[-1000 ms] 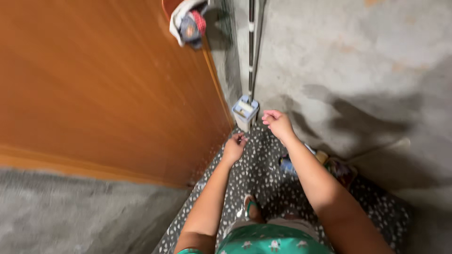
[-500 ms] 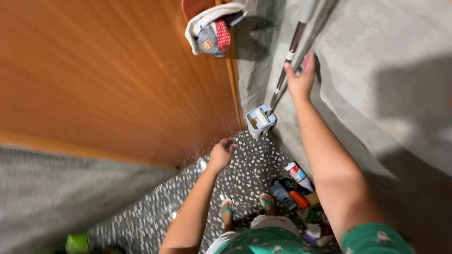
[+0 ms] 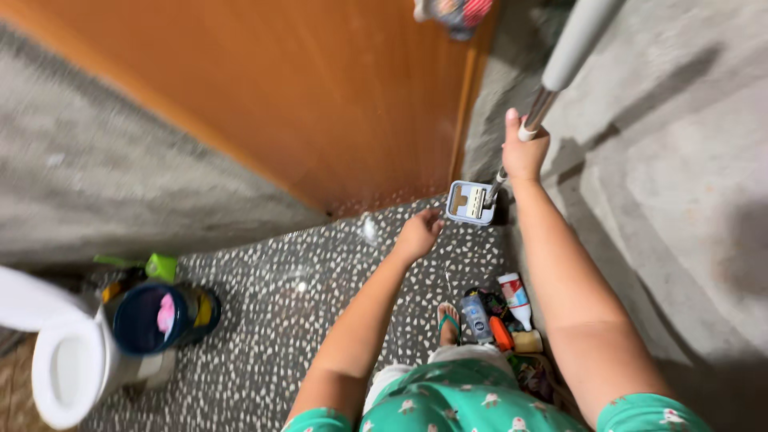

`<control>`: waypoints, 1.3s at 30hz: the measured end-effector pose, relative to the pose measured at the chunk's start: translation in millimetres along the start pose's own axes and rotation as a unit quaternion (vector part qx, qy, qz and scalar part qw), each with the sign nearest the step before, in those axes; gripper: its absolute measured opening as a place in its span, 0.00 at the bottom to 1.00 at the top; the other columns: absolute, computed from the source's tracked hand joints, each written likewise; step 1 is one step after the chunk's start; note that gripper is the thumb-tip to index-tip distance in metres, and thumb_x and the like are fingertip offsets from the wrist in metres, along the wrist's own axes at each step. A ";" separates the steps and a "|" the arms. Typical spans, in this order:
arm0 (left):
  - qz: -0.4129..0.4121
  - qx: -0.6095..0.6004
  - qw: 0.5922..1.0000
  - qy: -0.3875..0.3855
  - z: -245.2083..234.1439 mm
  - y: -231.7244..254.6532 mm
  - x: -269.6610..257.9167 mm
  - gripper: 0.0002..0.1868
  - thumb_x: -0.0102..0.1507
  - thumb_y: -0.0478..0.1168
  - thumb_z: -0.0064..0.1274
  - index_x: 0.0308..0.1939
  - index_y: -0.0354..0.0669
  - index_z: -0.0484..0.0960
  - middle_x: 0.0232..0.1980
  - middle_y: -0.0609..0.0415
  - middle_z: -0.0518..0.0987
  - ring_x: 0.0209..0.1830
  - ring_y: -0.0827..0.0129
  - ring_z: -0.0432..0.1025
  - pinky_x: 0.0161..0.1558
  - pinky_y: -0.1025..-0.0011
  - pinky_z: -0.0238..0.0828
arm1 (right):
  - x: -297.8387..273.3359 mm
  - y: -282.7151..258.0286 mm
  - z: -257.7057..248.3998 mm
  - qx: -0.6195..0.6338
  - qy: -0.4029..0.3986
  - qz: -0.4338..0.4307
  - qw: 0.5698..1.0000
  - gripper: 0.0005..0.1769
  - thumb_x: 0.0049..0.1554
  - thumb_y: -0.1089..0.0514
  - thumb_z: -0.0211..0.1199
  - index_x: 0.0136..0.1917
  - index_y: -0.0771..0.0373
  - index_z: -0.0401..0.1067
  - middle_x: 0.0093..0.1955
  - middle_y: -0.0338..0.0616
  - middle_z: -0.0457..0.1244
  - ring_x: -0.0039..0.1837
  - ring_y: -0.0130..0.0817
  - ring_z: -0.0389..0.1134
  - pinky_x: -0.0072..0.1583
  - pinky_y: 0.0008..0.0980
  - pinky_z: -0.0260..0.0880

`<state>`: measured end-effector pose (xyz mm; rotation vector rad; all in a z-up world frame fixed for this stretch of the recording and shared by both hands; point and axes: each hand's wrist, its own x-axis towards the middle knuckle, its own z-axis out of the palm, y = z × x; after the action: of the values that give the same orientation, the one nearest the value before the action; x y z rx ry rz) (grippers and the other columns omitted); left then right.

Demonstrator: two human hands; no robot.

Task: The person assembles a mop by inserting a long pole into a mop head and tightening the connection by hand.

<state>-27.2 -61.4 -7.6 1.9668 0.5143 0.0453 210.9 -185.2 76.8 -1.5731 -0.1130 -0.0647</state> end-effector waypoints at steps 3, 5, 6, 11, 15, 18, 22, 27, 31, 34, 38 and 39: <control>-0.022 0.018 0.999 0.024 -14.5 -4.9 -27.7 0.22 0.65 0.44 0.54 0.60 0.37 0.78 0.50 0.43 0.84 0.48 0.55 0.80 0.51 0.63 0.75 | -36.6 -7.8 11.7 0.007 -0.027 -0.014 1.000 0.22 0.66 0.50 0.67 0.37 0.63 0.64 0.32 0.32 0.58 0.31 0.23 0.59 0.35 0.29 0.68; -0.019 0.018 0.998 0.049 -32.6 -15.5 -50.3 0.21 0.65 0.44 0.55 0.59 0.38 0.79 0.49 0.43 0.85 0.47 0.55 0.80 0.51 0.63 0.75 | -65.2 -12.8 29.8 0.036 -0.057 0.016 0.998 0.20 0.65 0.50 0.66 0.38 0.61 0.64 0.29 0.32 0.57 0.29 0.23 0.58 0.34 0.29 0.66; -0.012 0.021 0.998 0.065 -41.0 -23.2 -65.7 0.21 0.65 0.44 0.55 0.59 0.38 0.80 0.48 0.43 0.85 0.47 0.55 0.80 0.51 0.62 0.75 | -84.4 -15.0 38.1 0.063 -0.078 0.048 0.994 0.18 0.65 0.50 0.65 0.38 0.59 0.64 0.26 0.32 0.56 0.27 0.24 0.56 0.34 0.28 0.64; -0.077 -0.027 0.982 0.169 -98.5 -79.0 -163.2 0.21 0.64 0.43 0.56 0.60 0.40 0.79 0.50 0.45 0.84 0.47 0.56 0.80 0.50 0.63 0.75 | -227.5 -31.6 113.9 0.045 -0.184 0.095 0.977 0.20 0.65 0.50 0.64 0.36 0.58 0.62 0.26 0.33 0.55 0.26 0.25 0.56 0.31 0.31 0.58; -0.084 -0.001 0.966 0.246 -137.8 -140.2 -280.9 0.20 0.63 0.42 0.58 0.58 0.42 0.81 0.48 0.44 0.85 0.47 0.57 0.81 0.50 0.65 0.76 | -401.2 -56.7 160.5 0.005 -0.329 0.088 0.940 0.18 0.61 0.47 0.65 0.36 0.59 0.70 0.28 0.31 0.60 0.31 0.23 0.60 0.34 0.31 0.60; -0.138 -0.025 0.941 0.309 -162.8 -184.7 -361.8 0.22 0.63 0.43 0.58 0.60 0.41 0.79 0.49 0.45 0.85 0.46 0.59 0.81 0.50 0.65 0.76 | -516.9 -86.5 195.9 0.047 -0.410 -0.032 0.910 0.16 0.57 0.45 0.67 0.40 0.60 0.78 0.32 0.30 0.66 0.37 0.18 0.63 0.39 0.27 0.66; -0.164 -0.018 0.920 0.355 -190.6 -217.5 -470.7 0.17 0.64 0.41 0.58 0.55 0.38 0.81 0.49 0.45 0.86 0.49 0.61 0.81 0.52 0.65 0.76 | -632.0 -136.1 212.7 0.036 -0.563 0.092 0.820 0.22 0.60 0.43 0.63 0.35 0.62 0.68 0.29 0.30 0.58 0.34 0.21 0.56 0.36 0.30 0.58; -0.273 -0.045 0.848 0.451 -206.3 -228.0 -582.3 0.27 0.65 0.42 0.57 0.67 0.39 0.71 0.53 0.47 0.84 0.51 0.61 0.79 0.52 0.65 0.74 | -745.0 -159.2 235.2 0.084 -0.652 -0.021 0.753 0.24 0.63 0.42 0.62 0.36 0.62 0.64 0.29 0.31 0.55 0.36 0.19 0.52 0.37 0.29 0.58; -0.298 -0.068 0.814 0.494 -214.5 -236.7 -632.8 0.30 0.65 0.41 0.56 0.71 0.44 0.70 0.54 0.46 0.84 0.51 0.61 0.80 0.52 0.66 0.75 | -806.7 -176.6 259.7 0.125 -0.689 -0.020 0.713 0.24 0.63 0.44 0.64 0.35 0.61 0.65 0.30 0.30 0.56 0.36 0.20 0.52 0.37 0.29 0.56; -0.309 -0.106 0.759 0.564 -216.8 -255.6 -660.2 0.33 0.63 0.40 0.56 0.73 0.48 0.69 0.57 0.47 0.82 0.51 0.64 0.79 0.52 0.67 0.74 | -840.7 -199.4 271.2 0.135 -0.726 -0.014 0.674 0.23 0.63 0.46 0.64 0.35 0.62 0.65 0.30 0.30 0.56 0.35 0.20 0.52 0.36 0.28 0.55; -0.287 -0.144 0.731 0.602 -231.0 -295.7 -678.4 0.34 0.63 0.39 0.58 0.73 0.48 0.66 0.58 0.47 0.80 0.51 0.66 0.78 0.51 0.67 0.76 | -877.3 -234.7 291.5 0.112 -0.782 0.002 0.614 0.19 0.62 0.48 0.67 0.37 0.61 0.69 0.30 0.29 0.58 0.34 0.18 0.55 0.36 0.26 0.57; -0.303 -0.135 0.727 0.601 -235.0 -303.2 -680.3 0.34 0.62 0.39 0.60 0.72 0.48 0.66 0.56 0.47 0.79 0.49 0.65 0.77 0.50 0.67 0.75 | -885.1 -243.6 298.4 0.113 -0.790 0.000 0.603 0.19 0.62 0.48 0.67 0.37 0.61 0.69 0.30 0.29 0.58 0.34 0.18 0.55 0.36 0.26 0.57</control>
<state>-805.7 -6.8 -35.0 1.1556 1.8450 0.9691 -704.8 86.3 217.2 -0.9078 -1.4500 1.3430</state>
